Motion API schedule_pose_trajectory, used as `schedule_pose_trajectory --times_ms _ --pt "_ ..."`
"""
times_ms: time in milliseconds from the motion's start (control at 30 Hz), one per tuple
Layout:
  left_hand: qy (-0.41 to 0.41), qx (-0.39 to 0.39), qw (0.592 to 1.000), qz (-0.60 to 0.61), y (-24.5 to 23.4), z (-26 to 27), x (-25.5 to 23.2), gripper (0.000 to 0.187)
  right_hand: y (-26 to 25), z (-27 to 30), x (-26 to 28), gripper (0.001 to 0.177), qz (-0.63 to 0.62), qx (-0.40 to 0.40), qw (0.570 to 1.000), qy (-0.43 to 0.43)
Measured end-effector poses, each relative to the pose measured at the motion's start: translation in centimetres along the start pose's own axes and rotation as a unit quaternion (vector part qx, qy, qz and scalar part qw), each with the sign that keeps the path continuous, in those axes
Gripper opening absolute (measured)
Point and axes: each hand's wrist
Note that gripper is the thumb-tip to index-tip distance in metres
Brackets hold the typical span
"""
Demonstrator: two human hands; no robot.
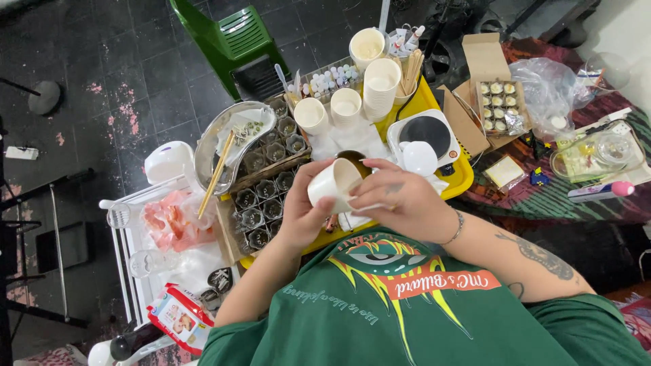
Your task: Cleaning and organizing containers for candle making.
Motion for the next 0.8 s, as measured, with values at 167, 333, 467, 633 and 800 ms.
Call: schedule_pose_trajectory --times_ms 167,333,467,633,800 --pt "0.103 0.022 0.985 -0.134 1.6 -1.3 -6.3 0.062 -0.5 1.6 -1.8 0.026 -0.142 -0.061 0.982 0.106" --pt "0.182 0.089 0.937 -0.285 0.9 -1.5 -5.9 0.023 0.3 2.3 -2.3 0.021 -0.276 -0.142 0.918 0.249" --pt "0.109 0.033 0.96 -0.254 1.4 -1.3 -3.7 0.015 1.0 3.6 -2.2 0.023 -0.135 -0.285 0.934 0.166" --pt "0.054 -0.076 0.966 -0.243 2.8 -1.4 -4.4 0.021 -0.7 -0.2 0.5 0.032 0.227 -0.097 0.967 -0.059" --pt "0.128 -0.031 0.957 -0.259 2.8 -1.5 -4.3 0.023 0.3 -1.2 0.6 0.033 0.24 -0.049 0.962 -0.116"
Point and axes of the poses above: each hand's wrist, its own z-axis away from the middle knuckle, its own y-axis out of the palm, x = y × z, and after that the axes turned 9 degrees about -y, right-handed
